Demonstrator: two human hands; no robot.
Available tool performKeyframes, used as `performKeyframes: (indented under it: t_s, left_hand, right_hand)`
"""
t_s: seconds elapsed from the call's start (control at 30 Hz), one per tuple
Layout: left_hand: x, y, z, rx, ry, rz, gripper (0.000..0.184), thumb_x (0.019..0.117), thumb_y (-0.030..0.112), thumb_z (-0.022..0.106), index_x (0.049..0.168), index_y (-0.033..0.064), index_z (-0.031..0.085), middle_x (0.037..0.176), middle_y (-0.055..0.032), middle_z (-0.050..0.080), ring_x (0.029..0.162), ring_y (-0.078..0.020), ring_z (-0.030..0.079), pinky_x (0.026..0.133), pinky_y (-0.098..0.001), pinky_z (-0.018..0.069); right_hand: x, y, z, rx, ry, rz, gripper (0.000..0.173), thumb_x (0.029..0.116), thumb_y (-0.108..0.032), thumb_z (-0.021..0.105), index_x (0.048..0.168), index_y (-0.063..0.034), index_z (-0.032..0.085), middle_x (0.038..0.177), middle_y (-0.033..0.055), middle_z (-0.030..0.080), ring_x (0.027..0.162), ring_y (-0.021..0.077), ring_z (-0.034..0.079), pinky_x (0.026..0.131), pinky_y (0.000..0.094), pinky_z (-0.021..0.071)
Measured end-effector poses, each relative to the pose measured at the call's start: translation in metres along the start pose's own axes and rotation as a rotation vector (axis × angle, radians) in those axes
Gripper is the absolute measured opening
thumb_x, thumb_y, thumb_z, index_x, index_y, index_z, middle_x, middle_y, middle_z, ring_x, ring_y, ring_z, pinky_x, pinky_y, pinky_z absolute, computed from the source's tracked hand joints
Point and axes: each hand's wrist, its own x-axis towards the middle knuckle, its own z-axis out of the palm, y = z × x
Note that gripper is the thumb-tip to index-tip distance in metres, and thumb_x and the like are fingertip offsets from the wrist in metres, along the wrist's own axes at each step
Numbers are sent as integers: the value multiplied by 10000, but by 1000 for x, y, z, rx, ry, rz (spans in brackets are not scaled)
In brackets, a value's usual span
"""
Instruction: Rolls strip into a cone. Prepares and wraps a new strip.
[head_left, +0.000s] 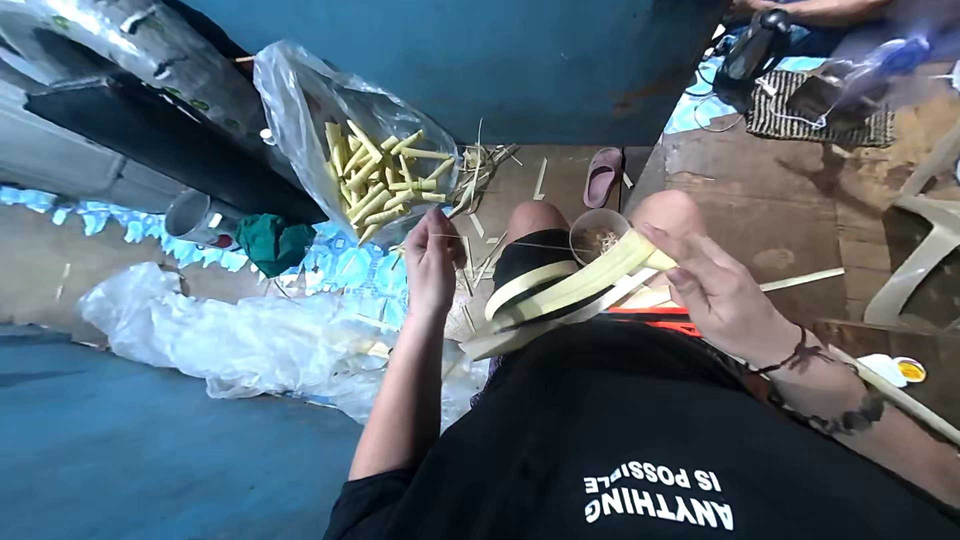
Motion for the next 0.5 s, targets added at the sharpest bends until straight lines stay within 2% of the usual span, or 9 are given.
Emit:
performKeyframes:
  t_s: [0.03,0.1,0.13,0.2,0.27,0.33,0.4,0.43,0.5]
  left_hand:
    - [-1,5,6,-122,-14,-50,420,1122,386,224,847,256,513,754,155,577,747,-7,597,697,-245,531]
    - [-2,20,12,-431,-26,-153,501,1119,379,105,923,234,543,1002,73,712,1065,-103,667,935,-340,534]
    - [-5,31,13,-607,-36,-224,528,1124,404,130,892,238,575,930,73,715,987,-71,681,898,-287,545]
    - [-14,47,8,-873,-147,-314,526,1120,457,181,818,216,538,632,102,469,570,-10,494,577,-161,453]
    - [-15,59,-10,-810,-124,-295,557,1116,470,180,783,239,562,551,141,417,449,16,400,451,-141,365]
    - [-3,53,-49,-529,55,-116,563,1120,430,133,801,285,574,588,173,485,486,36,446,480,-144,407]
    - [13,24,-109,74,277,148,442,1134,327,171,864,228,506,626,141,462,533,7,460,518,-175,423]
    - [17,8,-144,496,391,191,414,1133,330,220,917,131,512,670,59,479,591,-44,508,578,-215,466]
    - [5,-7,-194,1138,456,-110,602,1128,380,254,1149,-113,598,985,-318,649,955,-422,663,873,-570,503]
  right_hand:
    - [2,-1,2,-7,-1,-3,471,1114,-316,353,1522,-149,517,1106,122,635,865,179,640,708,354,558]
    - [4,-1,5,-6,0,-10,463,1107,-303,371,1523,-164,518,1108,121,627,878,176,638,714,344,562]
    - [4,1,6,3,-4,-13,462,1108,-303,371,1525,-166,515,1093,118,622,873,172,636,709,339,563]
    - [1,6,7,35,-13,8,463,1112,-315,355,1521,-176,520,1068,94,620,858,152,631,709,330,562]
    - [-3,12,-2,86,-14,97,477,1111,-345,346,1508,-155,530,1113,102,655,939,173,651,801,374,564]
    - [-11,22,-24,121,-21,231,514,1105,-361,347,1540,-119,476,1321,159,629,1146,216,639,987,421,530]
    - [-20,37,-46,103,54,311,523,1114,-344,338,1564,-94,426,1382,160,599,1002,127,634,873,321,535]
    - [-24,43,-56,85,108,340,524,1118,-334,326,1566,-77,411,1341,154,615,879,82,610,781,275,527]
    - [-30,49,-73,48,194,429,531,1121,-333,298,1581,-78,372,1207,150,632,756,75,557,687,266,505]
